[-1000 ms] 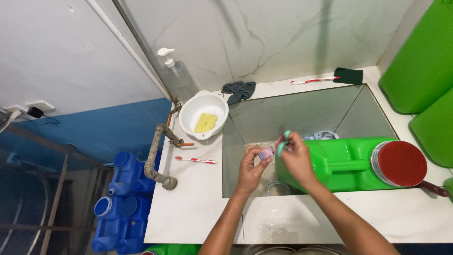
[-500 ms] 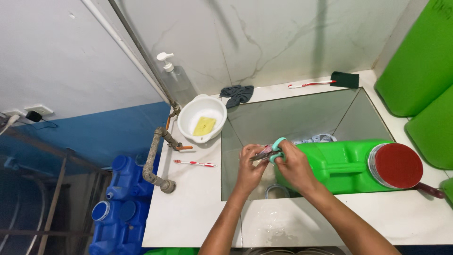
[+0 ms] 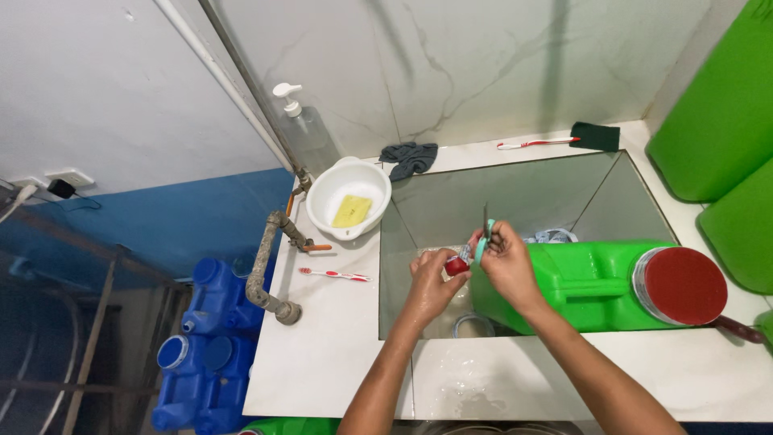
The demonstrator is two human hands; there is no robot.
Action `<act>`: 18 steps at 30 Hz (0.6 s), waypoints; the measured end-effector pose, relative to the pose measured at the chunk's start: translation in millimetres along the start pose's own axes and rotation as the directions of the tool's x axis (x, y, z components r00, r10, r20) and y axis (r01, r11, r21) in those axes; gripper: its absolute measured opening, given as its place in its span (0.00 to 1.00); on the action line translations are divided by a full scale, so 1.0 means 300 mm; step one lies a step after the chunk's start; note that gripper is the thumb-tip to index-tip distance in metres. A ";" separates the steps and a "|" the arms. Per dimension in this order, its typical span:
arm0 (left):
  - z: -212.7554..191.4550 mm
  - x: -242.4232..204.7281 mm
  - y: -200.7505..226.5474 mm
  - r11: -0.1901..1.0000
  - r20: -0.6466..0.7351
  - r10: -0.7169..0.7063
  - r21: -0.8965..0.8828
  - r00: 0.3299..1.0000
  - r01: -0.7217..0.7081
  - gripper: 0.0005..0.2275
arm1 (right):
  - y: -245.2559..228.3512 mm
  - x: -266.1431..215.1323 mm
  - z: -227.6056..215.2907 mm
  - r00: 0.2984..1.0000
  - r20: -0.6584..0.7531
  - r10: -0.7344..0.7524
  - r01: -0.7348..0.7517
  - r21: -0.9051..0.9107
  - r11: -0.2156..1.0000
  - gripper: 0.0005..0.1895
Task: The person cleans a green plastic container by removing a label with scissors, scrubbing the exterior and interior with a sponge and toothbrush, rinsing with water, and replacing the red cap. The person handles the container, scissors, sponge, toothbrush, and cap during the process.
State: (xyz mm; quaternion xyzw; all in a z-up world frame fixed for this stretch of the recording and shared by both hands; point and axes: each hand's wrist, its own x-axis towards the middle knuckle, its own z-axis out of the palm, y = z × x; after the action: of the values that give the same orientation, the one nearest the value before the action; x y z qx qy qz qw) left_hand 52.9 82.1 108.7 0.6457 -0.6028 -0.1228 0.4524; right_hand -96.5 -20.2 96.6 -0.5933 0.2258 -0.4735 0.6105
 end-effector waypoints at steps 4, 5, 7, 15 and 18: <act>-0.006 -0.032 -0.047 0.906 0.152 0.012 -0.419 0.988 0.053 0.13 | 0.120 0.157 -0.123 0.967 -0.213 0.138 -0.094 0.207 0.974 0.11; -0.014 -0.035 -0.058 0.774 0.249 0.008 -0.615 0.969 0.152 0.13 | 0.143 0.205 -0.171 0.937 -0.268 0.223 -0.153 0.259 0.954 0.09; -0.007 -0.034 -0.066 0.633 0.303 -0.044 -0.729 0.952 0.261 0.14 | 0.200 0.233 -0.237 0.885 -0.343 0.314 -0.214 0.298 0.930 0.08; -0.008 -0.031 -0.264 0.628 0.114 -0.569 -0.580 0.815 0.519 0.11 | 0.300 0.326 -0.659 0.915 -0.365 -0.169 -0.174 -0.738 0.652 0.18; -0.116 -0.171 -0.558 0.921 -0.299 -0.362 0.029 0.883 0.388 0.11 | 0.174 0.241 -0.987 0.922 -0.386 -0.032 -0.346 -0.859 0.378 0.29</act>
State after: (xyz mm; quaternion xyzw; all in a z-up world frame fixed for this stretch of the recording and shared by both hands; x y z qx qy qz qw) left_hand 176.6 120.2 -14.3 0.7803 -0.3988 -0.0859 0.4740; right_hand -295.8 -240.4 10.8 -0.7138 0.6059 -0.3037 0.1766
